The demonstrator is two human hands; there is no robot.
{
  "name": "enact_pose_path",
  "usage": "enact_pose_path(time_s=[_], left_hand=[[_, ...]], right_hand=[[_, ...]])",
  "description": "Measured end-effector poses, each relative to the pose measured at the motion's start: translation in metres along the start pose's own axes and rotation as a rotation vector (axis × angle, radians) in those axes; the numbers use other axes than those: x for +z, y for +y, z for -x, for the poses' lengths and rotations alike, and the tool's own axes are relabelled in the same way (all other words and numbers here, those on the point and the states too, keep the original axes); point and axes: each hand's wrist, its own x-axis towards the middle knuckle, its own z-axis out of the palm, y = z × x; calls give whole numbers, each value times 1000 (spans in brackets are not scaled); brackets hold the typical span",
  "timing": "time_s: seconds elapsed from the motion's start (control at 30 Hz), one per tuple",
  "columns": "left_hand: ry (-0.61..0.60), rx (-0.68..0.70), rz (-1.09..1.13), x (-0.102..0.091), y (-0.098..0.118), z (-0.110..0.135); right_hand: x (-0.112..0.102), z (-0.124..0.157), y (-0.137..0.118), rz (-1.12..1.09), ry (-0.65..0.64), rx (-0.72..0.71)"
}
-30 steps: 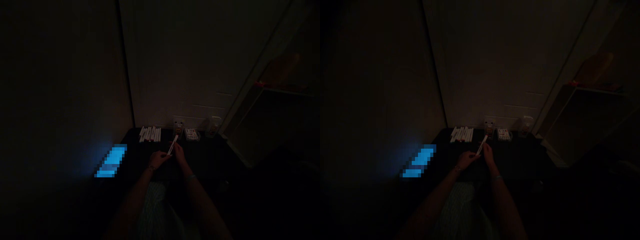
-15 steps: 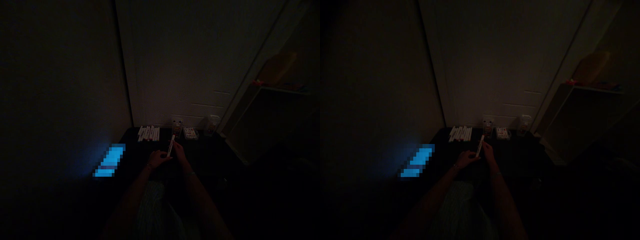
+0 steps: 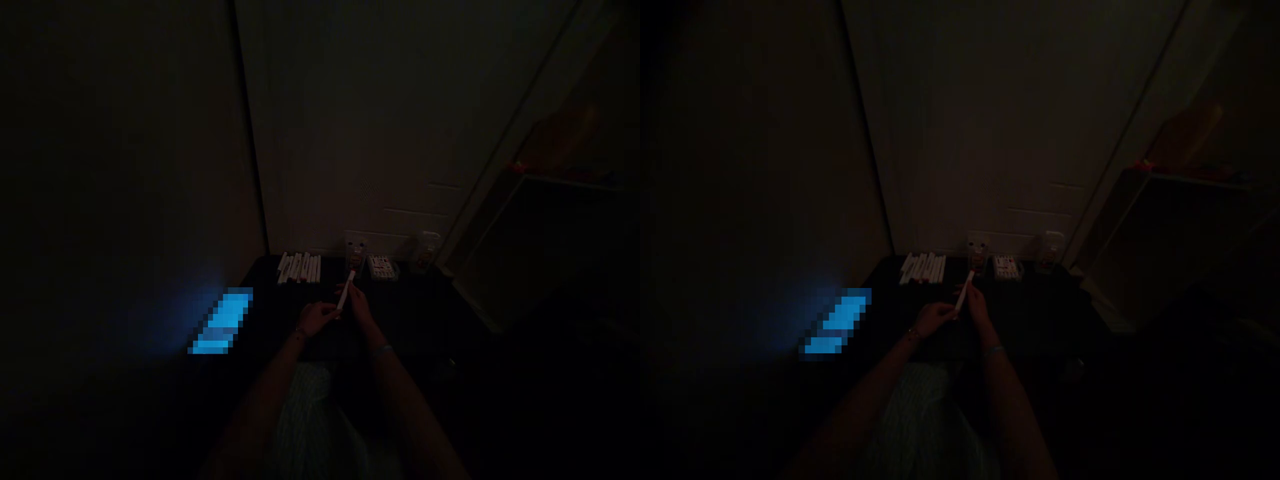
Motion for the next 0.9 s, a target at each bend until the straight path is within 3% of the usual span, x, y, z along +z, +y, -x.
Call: enact_pose_path(time_s=[0.43,0.9], left_hand=[[30,-15,-252,-2,8,4],[-12,-21,-130,0,2,0]], right_hand=[[2,-3,7,67,31,17],[4,-2,2,161,-39,26]])
